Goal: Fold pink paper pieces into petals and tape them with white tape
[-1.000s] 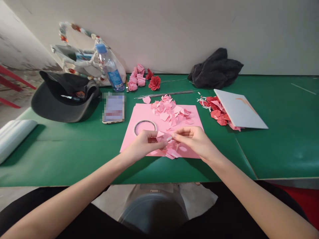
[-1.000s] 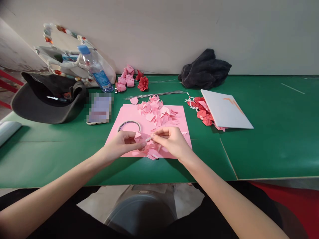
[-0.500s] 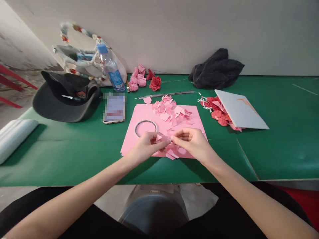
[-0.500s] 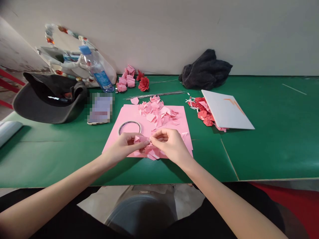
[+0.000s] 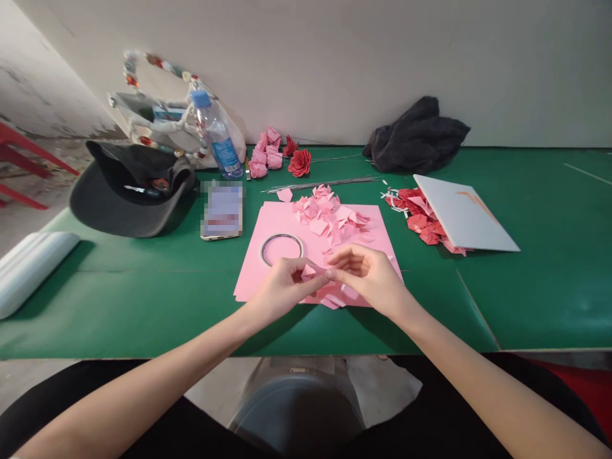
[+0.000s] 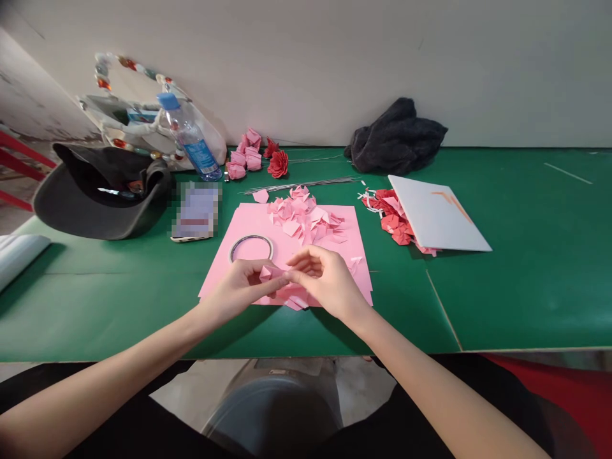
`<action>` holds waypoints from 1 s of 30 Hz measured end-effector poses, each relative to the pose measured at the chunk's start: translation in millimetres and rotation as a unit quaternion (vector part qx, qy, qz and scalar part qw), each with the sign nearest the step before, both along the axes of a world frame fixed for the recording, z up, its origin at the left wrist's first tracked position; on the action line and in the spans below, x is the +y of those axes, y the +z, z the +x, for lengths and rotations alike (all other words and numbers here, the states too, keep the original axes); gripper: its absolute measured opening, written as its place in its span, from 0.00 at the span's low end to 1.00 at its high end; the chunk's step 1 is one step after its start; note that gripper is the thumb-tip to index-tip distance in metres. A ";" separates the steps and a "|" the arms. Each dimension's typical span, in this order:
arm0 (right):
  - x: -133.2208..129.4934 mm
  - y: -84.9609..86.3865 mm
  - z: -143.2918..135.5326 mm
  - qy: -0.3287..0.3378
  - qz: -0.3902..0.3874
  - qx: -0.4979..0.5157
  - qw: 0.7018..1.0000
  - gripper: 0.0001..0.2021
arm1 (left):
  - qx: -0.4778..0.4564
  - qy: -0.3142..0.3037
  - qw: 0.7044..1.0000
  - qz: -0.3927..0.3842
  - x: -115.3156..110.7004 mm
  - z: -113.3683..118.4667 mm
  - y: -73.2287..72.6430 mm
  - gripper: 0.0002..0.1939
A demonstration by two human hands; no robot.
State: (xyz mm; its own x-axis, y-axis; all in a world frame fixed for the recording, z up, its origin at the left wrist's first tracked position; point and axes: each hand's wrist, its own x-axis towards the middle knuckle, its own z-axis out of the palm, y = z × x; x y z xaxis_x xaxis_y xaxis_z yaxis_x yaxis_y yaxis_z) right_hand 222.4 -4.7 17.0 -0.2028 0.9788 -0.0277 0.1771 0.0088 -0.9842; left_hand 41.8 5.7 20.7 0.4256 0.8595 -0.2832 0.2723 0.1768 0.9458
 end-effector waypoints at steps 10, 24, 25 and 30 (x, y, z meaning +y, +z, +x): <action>12.3 3.6 16.8 -0.042 0.005 -0.051 0.998 0.10 | 0.144 -0.058 0.961 0.231 10.2 -12.7 -4.9 0.14; 10.7 -8.8 16.5 -0.048 0.008 -0.128 0.991 0.07 | 0.409 -0.086 0.846 0.331 25.4 -29.7 -5.3 0.05; 10.9 -10.1 17.2 -0.046 0.022 -0.153 0.987 0.07 | 0.426 -0.107 0.834 0.333 27.0 -31.5 -5.2 0.04; 7.0 -7.8 13.1 -0.088 0.187 -0.213 0.955 0.08 | 0.385 -0.100 0.845 0.356 24.7 -29.8 5.8 0.08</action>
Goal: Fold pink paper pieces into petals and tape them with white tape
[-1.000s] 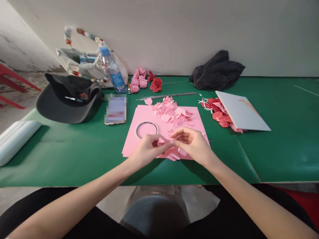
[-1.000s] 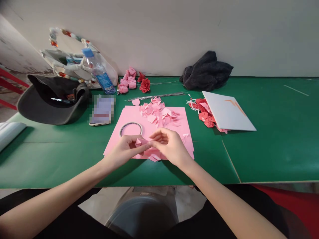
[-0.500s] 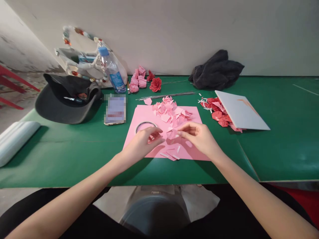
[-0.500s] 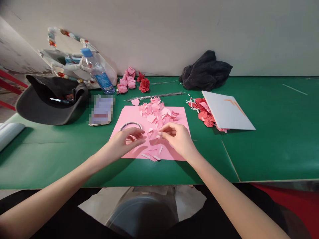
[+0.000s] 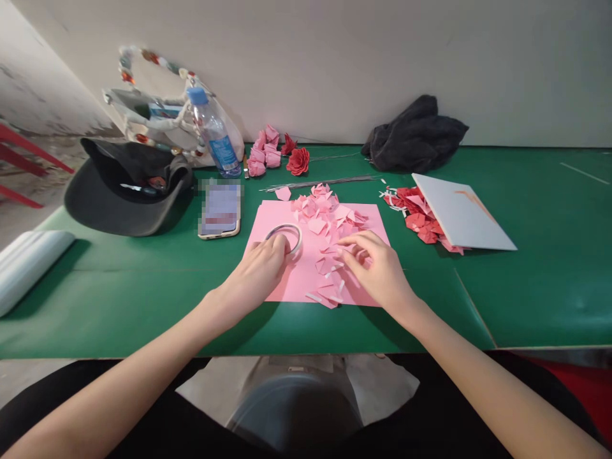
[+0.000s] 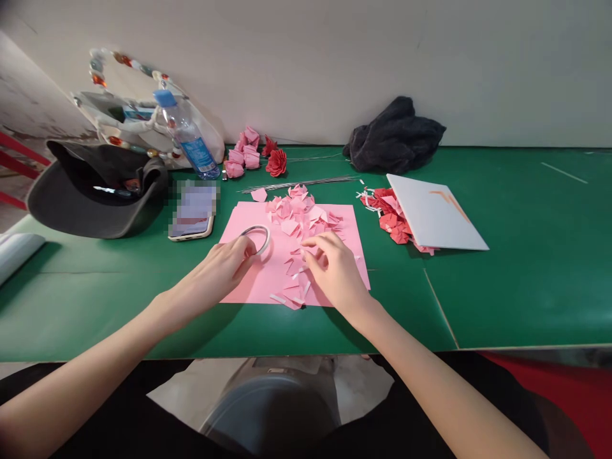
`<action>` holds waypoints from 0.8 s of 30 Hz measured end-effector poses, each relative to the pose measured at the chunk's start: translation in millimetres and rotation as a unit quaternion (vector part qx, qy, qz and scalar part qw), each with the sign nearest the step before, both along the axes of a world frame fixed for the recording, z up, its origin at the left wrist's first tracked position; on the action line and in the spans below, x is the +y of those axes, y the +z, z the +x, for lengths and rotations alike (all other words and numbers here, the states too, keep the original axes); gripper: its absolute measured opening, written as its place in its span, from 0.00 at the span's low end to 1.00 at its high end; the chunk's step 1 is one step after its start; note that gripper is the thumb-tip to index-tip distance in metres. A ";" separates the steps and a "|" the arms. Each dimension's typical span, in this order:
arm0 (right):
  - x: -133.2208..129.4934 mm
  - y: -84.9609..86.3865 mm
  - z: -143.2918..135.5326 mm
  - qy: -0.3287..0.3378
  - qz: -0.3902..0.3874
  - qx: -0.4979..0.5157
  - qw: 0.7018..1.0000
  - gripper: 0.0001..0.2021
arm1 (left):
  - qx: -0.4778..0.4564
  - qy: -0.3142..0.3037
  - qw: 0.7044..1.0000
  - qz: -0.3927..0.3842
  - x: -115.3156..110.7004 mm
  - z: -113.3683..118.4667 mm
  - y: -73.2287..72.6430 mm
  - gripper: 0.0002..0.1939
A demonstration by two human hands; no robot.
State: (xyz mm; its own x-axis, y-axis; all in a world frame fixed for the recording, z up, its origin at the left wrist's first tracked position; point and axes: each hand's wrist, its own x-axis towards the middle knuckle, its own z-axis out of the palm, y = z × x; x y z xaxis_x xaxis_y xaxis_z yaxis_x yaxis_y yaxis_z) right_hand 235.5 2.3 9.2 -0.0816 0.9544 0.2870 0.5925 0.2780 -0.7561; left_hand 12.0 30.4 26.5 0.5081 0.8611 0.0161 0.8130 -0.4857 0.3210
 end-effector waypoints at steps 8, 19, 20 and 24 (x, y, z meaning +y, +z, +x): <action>-17.9 12.4 -15.7 0.069 0.095 0.036 0.992 0.19 | -0.314 -0.038 0.925 -0.209 -19.5 18.4 21.6 0.09; -20.2 9.8 -15.8 0.042 0.112 0.036 0.992 0.19 | -0.362 -0.066 0.884 -0.288 -19.1 18.6 13.2 0.19; -21.2 10.0 -16.4 0.041 0.126 0.029 0.991 0.18 | -0.364 -0.060 0.886 -0.280 -19.2 19.1 11.9 0.19; -24.1 10.3 -18.3 0.038 0.160 0.026 0.986 0.14 | -0.369 -0.038 0.894 -0.251 -19.0 21.5 11.0 0.17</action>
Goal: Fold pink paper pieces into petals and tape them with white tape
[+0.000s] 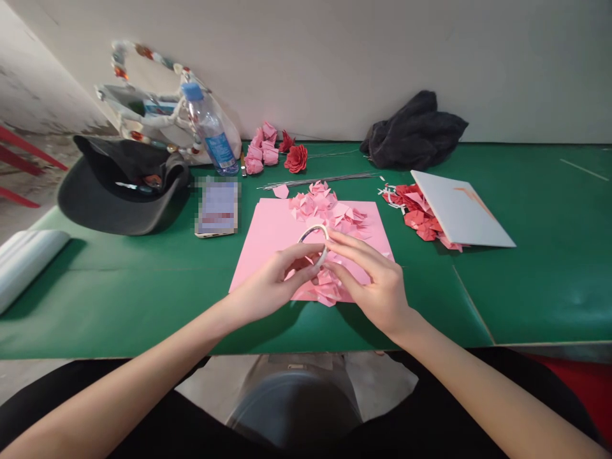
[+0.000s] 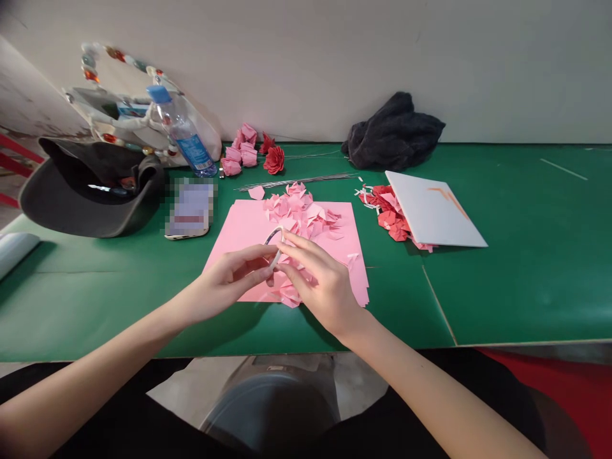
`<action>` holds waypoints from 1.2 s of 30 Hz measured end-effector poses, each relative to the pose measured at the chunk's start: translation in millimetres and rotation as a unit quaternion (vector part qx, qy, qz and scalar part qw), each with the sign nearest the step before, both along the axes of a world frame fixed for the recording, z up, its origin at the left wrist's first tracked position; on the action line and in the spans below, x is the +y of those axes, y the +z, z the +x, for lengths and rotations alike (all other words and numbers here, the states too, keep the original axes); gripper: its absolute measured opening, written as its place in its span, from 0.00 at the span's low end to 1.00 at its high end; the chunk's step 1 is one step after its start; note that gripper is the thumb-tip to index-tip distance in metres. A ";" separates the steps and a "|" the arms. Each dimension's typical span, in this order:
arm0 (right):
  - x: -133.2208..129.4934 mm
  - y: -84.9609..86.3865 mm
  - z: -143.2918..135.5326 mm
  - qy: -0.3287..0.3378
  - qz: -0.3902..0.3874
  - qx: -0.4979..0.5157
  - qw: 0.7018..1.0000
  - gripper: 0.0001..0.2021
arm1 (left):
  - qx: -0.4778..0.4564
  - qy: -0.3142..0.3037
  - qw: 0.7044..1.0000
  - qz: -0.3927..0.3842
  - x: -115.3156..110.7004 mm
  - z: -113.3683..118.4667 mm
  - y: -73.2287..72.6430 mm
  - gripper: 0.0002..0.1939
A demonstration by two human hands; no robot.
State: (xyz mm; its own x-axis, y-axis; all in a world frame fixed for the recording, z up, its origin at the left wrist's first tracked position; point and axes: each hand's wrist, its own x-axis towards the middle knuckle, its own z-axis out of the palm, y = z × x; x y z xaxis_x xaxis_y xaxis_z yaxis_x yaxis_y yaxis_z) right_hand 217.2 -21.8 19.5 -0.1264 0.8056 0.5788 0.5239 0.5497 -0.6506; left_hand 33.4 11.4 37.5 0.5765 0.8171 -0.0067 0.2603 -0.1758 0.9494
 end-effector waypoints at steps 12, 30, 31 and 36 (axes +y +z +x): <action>5.9 -1.8 2.8 -0.003 -0.021 -0.007 1.000 0.09 | 0.128 0.017 0.967 0.218 -0.9 -0.5 -6.9 0.10; 30.7 -23.7 5.9 0.080 -0.048 -0.121 0.988 0.30 | 0.253 0.066 0.924 0.278 38.7 -39.3 -14.8 0.14; 34.7 -26.4 6.0 0.081 -0.053 -0.137 0.986 0.31 | 0.254 0.048 0.926 0.274 36.6 -36.3 -17.0 0.14; 41.4 -32.0 3.3 0.066 -0.013 -0.171 0.983 0.27 | 0.228 0.031 0.944 0.238 28.4 -23.8 -19.3 0.13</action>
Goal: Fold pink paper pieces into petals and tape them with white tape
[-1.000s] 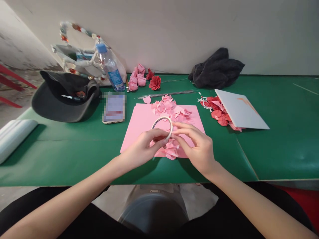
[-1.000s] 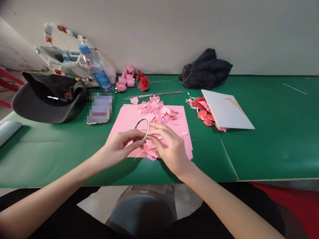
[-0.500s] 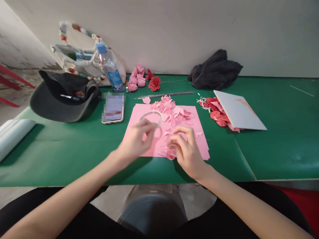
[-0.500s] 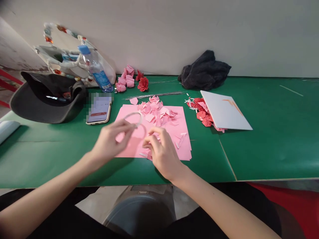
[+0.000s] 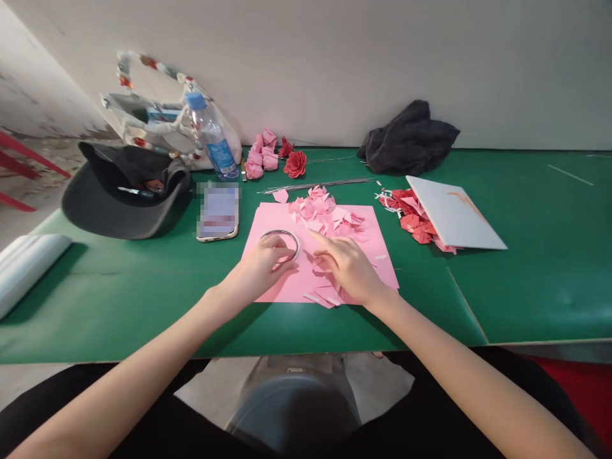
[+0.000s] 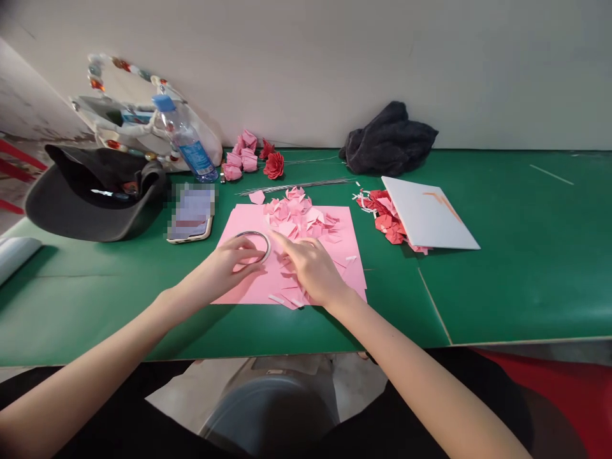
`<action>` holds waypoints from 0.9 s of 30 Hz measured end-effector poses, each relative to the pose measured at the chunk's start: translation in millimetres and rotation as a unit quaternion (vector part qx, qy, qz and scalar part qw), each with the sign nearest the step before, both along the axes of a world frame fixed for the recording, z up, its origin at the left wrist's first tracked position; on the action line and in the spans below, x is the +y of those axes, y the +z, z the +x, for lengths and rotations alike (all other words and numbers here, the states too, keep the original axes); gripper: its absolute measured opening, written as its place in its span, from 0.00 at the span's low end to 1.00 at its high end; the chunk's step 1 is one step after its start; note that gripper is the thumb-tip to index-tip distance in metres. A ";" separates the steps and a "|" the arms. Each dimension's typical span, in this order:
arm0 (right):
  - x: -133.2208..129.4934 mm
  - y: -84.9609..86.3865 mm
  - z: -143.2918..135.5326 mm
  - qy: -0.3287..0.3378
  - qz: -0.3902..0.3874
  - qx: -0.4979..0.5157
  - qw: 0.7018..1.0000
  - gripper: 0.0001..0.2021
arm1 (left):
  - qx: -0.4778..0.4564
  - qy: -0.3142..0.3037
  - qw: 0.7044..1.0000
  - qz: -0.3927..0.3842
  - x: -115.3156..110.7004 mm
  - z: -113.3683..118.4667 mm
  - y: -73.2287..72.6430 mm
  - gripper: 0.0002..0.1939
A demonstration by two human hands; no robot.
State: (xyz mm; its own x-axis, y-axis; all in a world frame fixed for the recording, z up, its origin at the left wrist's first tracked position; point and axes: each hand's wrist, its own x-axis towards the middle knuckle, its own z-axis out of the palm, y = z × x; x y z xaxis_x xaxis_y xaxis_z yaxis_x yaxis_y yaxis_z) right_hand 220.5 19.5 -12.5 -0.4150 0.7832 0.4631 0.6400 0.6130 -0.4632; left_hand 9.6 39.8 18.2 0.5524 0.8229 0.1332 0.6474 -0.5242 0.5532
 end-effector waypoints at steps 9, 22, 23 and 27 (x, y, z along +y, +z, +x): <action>-13.6 19.5 -5.9 0.018 0.105 0.078 0.991 0.27 | -0.287 0.049 0.913 -0.285 -15.3 24.8 6.1 0.14; -12.3 32.1 -7.0 -0.056 -0.247 0.413 0.875 0.19 | -0.335 0.048 0.893 -0.296 -18.7 24.7 4.3 0.12; -11.7 32.6 -4.9 -0.063 -0.251 0.424 0.868 0.16 | -0.331 0.049 0.895 -0.294 -18.3 24.0 4.9 0.13; -10.4 36.1 4.0 -0.049 -0.311 0.441 0.841 0.09 | -0.313 0.062 0.905 -0.282 -17.5 22.5 8.1 0.14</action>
